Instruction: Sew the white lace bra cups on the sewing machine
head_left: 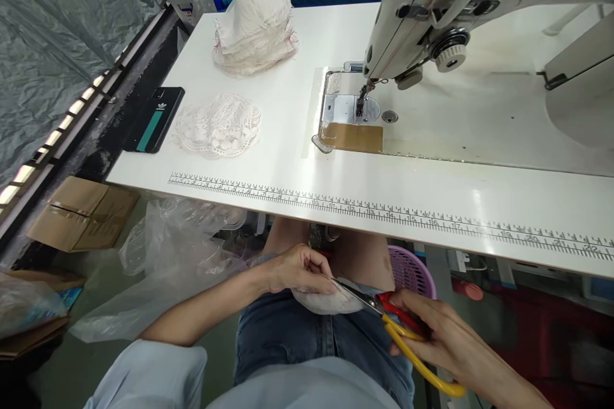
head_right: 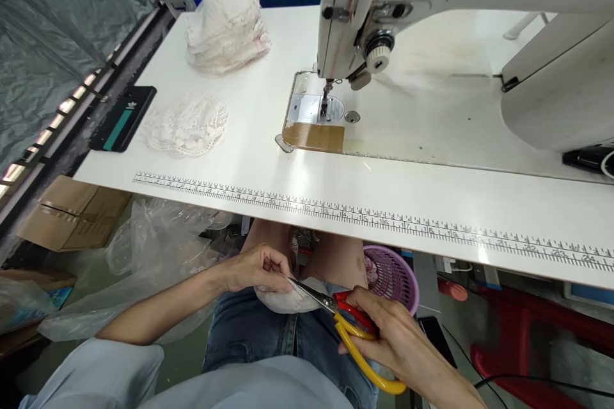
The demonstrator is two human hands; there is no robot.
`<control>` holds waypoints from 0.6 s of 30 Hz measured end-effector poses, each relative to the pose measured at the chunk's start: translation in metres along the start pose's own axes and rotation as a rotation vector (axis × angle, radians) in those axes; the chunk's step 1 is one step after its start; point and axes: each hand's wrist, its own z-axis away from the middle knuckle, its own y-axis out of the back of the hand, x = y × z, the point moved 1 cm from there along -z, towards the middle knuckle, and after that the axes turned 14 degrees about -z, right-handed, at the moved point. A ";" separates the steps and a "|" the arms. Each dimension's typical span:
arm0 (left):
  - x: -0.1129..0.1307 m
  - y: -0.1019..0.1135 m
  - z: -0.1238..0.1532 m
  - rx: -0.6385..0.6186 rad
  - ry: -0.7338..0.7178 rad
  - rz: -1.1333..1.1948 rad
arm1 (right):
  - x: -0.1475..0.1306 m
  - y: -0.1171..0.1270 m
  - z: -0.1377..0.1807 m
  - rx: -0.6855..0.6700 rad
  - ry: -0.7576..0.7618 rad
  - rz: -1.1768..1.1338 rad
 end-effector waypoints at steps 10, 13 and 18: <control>-0.004 0.001 -0.001 0.005 0.008 -0.004 | -0.002 0.000 -0.001 0.015 0.007 -0.068; -0.003 0.000 0.001 0.008 0.015 -0.009 | -0.005 0.000 -0.002 -0.018 -0.014 -0.093; 0.001 -0.001 0.003 0.020 0.001 -0.040 | -0.007 0.000 0.000 -0.048 -0.008 -0.109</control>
